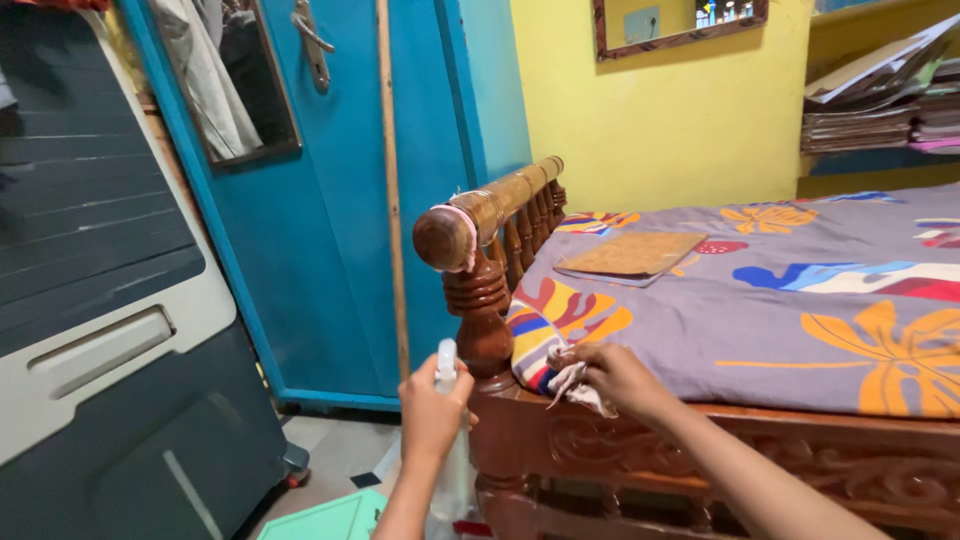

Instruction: The person wipes down the ornate wooden headboard and base of a bed using a spray bottle and a cloth, applying the cleaning solution to different parts of the frame and rubbing them with the cloth.

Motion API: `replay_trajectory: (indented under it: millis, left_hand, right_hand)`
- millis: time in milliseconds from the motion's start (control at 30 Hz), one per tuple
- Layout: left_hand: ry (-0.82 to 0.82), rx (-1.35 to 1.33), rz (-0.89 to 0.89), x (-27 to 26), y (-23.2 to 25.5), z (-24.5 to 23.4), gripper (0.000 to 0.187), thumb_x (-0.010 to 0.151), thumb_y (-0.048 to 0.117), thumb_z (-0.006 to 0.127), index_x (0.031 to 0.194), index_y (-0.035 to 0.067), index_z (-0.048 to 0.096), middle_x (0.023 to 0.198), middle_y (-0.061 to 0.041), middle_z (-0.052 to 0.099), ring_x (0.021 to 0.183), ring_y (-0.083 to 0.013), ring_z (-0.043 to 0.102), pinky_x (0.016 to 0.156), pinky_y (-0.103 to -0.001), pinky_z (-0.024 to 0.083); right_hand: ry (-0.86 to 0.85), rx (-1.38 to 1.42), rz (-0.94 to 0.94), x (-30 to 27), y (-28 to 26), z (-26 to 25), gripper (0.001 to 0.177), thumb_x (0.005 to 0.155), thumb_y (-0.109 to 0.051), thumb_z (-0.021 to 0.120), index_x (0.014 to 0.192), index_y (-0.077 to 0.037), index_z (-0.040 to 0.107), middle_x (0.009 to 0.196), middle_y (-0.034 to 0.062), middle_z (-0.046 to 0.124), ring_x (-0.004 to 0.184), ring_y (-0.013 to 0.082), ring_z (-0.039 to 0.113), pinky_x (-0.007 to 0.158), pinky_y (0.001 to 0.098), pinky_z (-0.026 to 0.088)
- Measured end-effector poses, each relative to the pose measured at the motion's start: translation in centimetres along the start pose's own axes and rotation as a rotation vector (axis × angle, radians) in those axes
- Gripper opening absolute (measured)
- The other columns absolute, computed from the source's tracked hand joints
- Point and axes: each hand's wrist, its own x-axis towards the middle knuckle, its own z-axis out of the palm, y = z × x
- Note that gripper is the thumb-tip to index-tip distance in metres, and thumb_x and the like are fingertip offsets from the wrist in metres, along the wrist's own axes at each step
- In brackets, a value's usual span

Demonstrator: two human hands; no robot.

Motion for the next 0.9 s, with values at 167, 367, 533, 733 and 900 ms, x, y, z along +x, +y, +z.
replay_trajectory:
  millis: [167,367,533,733,900]
  left_hand:
    - [0.019,-0.006,0.084,-0.7,2.2,-0.3,0.013,0.084,0.013,0.069,0.090,0.002,0.071,0.063,-0.010,0.071,0.046,-0.0218,0.072,0.041,-0.034,0.055]
    - [0.049,0.026,0.183,-2.7,6.7,-1.1,0.014,0.084,0.014,0.069,0.088,0.001,0.072,0.066,-0.010,0.072,0.048,-0.0215,0.073,0.043,-0.033,0.057]
    - [0.055,0.004,0.214,-7.5,10.2,-3.3,0.014,0.084,0.015,0.069,0.090,0.002,0.072,0.066,-0.010,0.072,0.048,-0.0212,0.073,0.043,-0.033,0.055]
    - [0.003,-0.058,0.228,-11.8,12.4,-6.2,0.015,0.083,0.014,0.068,0.089,0.001,0.071,0.072,-0.009,0.073,0.048,-0.0206,0.073,0.041,-0.033,0.057]
    - [0.007,-0.043,0.205,-11.3,11.9,-7.3,0.016,0.083,0.015,0.068,0.089,0.001,0.071,0.071,-0.010,0.073,0.047,-0.0217,0.072,0.042,-0.034,0.057]
  right_hand:
    - [0.077,0.479,0.345,-2.4,-3.2,-3.6,0.024,0.097,-0.007,0.057,0.108,0.001,0.078,0.088,0.0123,0.077,0.074,0.0186,0.072,0.065,0.0330,0.059]
    - [0.144,0.575,0.313,-5.0,-10.5,-7.4,0.026,0.096,-0.007,0.054,0.109,0.002,0.074,0.088,0.0076,0.077,0.073,0.0140,0.072,0.064,0.0301,0.058]
    - [0.109,0.520,0.213,-7.0,-16.5,-8.2,0.028,0.094,-0.003,0.054,0.108,0.008,0.075,0.089,0.0100,0.078,0.074,0.0162,0.072,0.065,0.0303,0.059]
    - [0.079,0.443,0.116,-8.0,-23.1,-8.3,0.023,0.096,-0.004,0.057,0.112,0.003,0.072,0.090,0.0072,0.077,0.078,0.0105,0.074,0.069,0.0268,0.058]
    - [-0.023,0.020,0.120,-4.0,-25.5,-8.2,0.032,0.095,-0.003,0.058,0.123,-0.008,0.073,0.086,0.0061,0.072,0.063,0.0163,0.053,0.057,0.0343,0.044]
